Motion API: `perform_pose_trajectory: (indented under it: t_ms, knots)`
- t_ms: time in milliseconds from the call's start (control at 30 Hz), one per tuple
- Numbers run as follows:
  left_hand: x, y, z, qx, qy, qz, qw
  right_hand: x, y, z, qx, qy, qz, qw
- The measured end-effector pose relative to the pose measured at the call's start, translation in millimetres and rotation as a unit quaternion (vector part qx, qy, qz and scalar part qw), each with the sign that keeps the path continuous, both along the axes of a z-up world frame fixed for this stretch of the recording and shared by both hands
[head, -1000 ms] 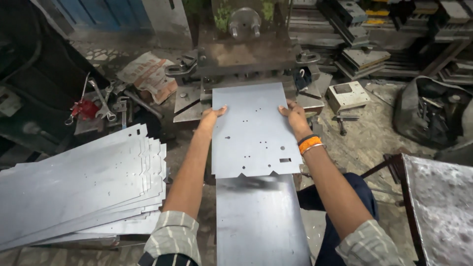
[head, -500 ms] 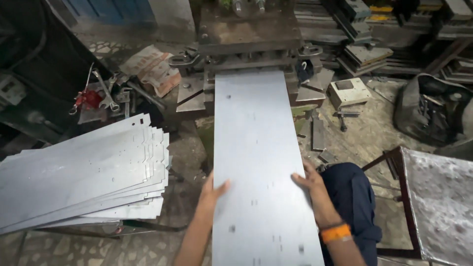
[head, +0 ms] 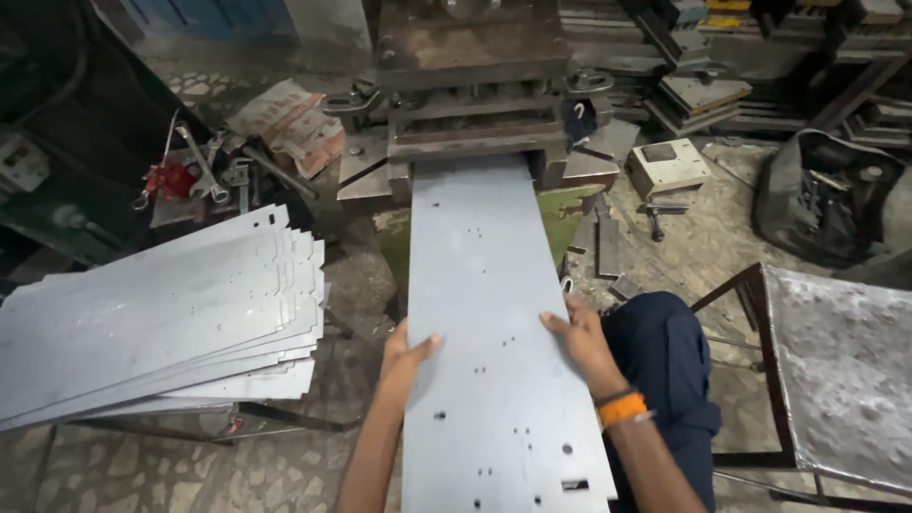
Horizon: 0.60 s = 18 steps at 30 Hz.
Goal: Feeding individual metal sheets into a stamping machine and then stacking the stamped parts.
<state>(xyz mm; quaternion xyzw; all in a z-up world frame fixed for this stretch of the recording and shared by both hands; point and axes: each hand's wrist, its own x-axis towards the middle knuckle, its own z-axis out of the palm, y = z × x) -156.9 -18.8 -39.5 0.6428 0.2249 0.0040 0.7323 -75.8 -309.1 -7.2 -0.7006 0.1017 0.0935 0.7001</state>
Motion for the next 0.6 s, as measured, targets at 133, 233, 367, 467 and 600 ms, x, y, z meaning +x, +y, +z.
perform_pose_trajectory:
  t_ms: [133, 233, 367, 467, 600]
  knots:
    - [18, 5, 35, 0.140, -0.028, 0.011, 0.990, 31, 8, -15, -0.144, -0.030, 0.046, 0.988]
    - [18, 20, 61, 0.304, -0.119, 0.055, 0.944, 34, 30, 25, -0.406, -0.137, 0.030, 0.903]
    - [20, 82, 34, 0.440, -0.159, 0.062, 0.882, 39, 90, 34, -0.303, -0.233, 0.046, 0.923]
    - [36, 168, 6, 0.549, -0.137, 0.115, 0.816, 38, 147, 27, -0.232, -0.274, 0.153, 0.921]
    - [48, 288, -25, 0.667, 0.032, 0.167, 0.726, 24, 223, 13, -0.170, -0.307, 0.281, 0.893]
